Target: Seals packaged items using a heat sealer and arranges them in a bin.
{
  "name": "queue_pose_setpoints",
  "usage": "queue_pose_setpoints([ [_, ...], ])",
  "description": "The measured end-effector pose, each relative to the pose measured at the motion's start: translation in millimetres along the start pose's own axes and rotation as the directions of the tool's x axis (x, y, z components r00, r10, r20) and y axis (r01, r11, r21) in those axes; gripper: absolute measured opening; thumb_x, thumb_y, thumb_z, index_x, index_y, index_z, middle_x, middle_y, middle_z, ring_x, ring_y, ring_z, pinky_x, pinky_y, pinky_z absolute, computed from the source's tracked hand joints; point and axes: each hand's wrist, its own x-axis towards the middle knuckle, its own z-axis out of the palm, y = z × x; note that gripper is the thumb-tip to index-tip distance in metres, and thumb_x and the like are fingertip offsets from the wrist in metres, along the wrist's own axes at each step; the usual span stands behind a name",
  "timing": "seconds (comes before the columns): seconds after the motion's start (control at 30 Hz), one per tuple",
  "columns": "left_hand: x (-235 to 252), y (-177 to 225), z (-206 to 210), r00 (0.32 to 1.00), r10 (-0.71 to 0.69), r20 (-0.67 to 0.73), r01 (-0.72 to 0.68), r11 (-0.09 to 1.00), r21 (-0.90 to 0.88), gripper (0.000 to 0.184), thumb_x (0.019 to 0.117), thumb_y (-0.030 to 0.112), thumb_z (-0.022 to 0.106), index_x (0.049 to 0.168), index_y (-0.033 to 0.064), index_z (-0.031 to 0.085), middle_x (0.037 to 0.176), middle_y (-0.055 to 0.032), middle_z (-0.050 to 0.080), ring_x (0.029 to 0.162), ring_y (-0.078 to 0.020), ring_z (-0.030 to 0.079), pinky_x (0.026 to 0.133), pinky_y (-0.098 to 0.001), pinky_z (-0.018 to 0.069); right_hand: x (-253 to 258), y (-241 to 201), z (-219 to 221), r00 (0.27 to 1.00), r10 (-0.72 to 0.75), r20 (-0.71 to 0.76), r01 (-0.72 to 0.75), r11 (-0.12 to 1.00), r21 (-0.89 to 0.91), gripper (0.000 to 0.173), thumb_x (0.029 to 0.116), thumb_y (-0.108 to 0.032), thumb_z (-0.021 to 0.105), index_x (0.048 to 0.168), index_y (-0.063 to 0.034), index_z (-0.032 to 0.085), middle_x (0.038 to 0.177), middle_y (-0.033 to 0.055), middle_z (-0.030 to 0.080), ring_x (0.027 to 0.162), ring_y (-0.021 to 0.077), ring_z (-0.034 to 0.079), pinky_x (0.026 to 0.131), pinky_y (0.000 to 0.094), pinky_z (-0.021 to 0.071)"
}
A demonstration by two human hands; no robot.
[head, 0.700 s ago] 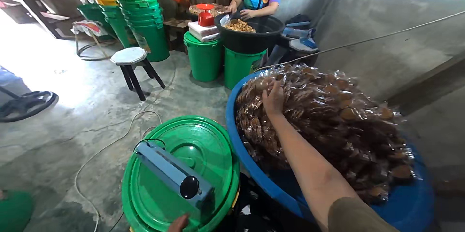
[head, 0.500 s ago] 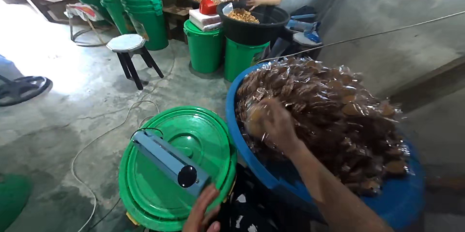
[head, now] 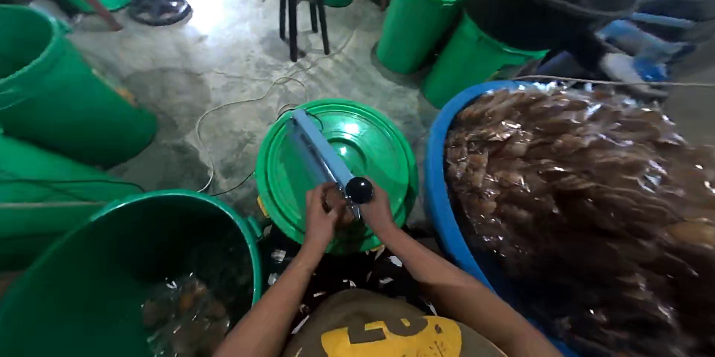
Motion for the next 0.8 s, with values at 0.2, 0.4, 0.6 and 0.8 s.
queue_pose_setpoints([
  [0.2,45,9,-13,0.999,-0.044,-0.026,0.043,0.999,-0.029,0.049,0.0978,0.012,0.063,0.143,0.0000,0.049,0.139,-0.0295,0.047,0.123,-0.0365,0.053,0.100,-0.0442,0.0489,56,-34,-34,0.989,0.028,0.142,-0.013,0.994,-0.106,0.038,0.1094,-0.019,0.046,0.136,0.0063,0.056,0.110,0.0255,0.067,0.096,0.0312,0.065,0.090,0.0445,0.0516],
  [0.4,89,7,-36,0.993,-0.091,-0.076,0.085,0.994,-0.073,0.041,0.1090,0.023,0.045,0.143,0.0000,0.049,0.140,-0.0314,0.044,0.115,-0.0388,0.057,0.090,-0.0462,0.0542,35,-88,-37,0.811,0.126,0.571,0.222,0.837,-0.500,0.074,0.1053,-0.032,0.055,0.165,-0.0078,0.017,0.161,0.0248,0.033,0.147,0.0423,0.037,0.114,0.0605,0.0355],
  [0.6,94,-20,-54,0.978,-0.117,-0.173,0.076,0.971,-0.228,0.051,0.1119,0.033,0.027,0.151,0.0021,0.038,0.147,-0.0291,0.043,0.125,-0.0392,0.053,0.100,-0.0535,0.0474,16,-47,-1,0.940,-0.147,0.306,0.289,0.820,-0.493,0.060,0.0998,-0.027,0.054,0.156,-0.0072,0.043,0.151,0.0228,0.049,0.134,0.0381,0.053,0.106,0.0487,0.0481],
  [0.8,84,-10,-45,0.951,-0.281,-0.128,0.181,0.841,-0.510,0.056,0.1122,0.040,0.016,0.148,0.0040,0.038,0.119,-0.0171,0.059,0.093,-0.0200,0.063,0.080,-0.0365,0.0540,13,-28,3,0.921,-0.324,0.214,0.386,0.832,-0.398,0.052,0.0972,-0.025,0.055,0.145,-0.0054,0.057,0.144,0.0246,0.056,0.122,0.0400,0.063,0.092,0.0504,0.0561],
])
